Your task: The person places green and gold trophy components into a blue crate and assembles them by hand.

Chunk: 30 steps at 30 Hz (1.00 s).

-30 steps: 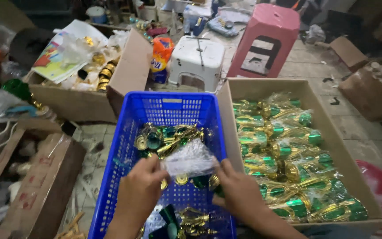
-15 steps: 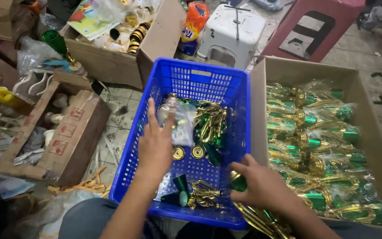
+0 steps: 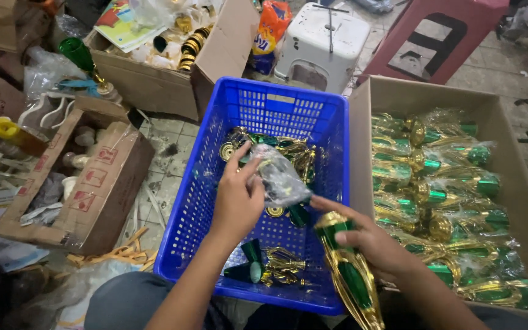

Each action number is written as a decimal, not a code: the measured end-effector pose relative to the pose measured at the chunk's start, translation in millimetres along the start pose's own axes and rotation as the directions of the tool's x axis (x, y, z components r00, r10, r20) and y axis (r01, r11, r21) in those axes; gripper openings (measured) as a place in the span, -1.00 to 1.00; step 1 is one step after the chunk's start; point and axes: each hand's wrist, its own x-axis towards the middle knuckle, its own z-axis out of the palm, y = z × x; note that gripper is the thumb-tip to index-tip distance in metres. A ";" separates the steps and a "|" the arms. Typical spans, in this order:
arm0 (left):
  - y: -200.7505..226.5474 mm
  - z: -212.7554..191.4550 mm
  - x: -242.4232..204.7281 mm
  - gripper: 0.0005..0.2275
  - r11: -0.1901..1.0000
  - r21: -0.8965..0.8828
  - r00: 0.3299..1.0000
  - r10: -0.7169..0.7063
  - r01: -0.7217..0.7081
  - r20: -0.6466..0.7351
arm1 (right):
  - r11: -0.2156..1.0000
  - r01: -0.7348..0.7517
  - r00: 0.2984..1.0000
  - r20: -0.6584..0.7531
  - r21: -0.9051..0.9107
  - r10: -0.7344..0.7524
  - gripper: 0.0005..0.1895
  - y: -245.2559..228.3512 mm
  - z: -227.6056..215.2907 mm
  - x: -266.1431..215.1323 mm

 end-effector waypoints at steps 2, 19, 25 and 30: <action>10.7 -0.1 -5.9 -0.55 0.997 -0.070 0.997 -0.029 0.034 0.068 | 0.998 0.054 0.999 -0.005 0.043 -0.054 0.10 4.4 4.3 5.3; 17.9 3.7 -21.8 -0.05 0.983 0.157 0.944 0.041 -0.097 0.327 | 0.711 0.015 0.964 0.179 0.703 -0.198 -0.08 19.8 -1.7 6.8; 17.5 5.2 -20.2 -0.13 0.979 0.193 0.979 0.026 -0.066 0.202 | 0.757 0.066 0.919 0.257 0.650 -0.300 0.04 8.8 0.2 -6.6; 20.6 7.5 -24.6 -0.02 0.961 0.268 0.947 -0.020 -0.071 0.321 | 0.949 0.297 0.948 0.154 -0.106 -0.279 0.11 5.4 9.4 -15.0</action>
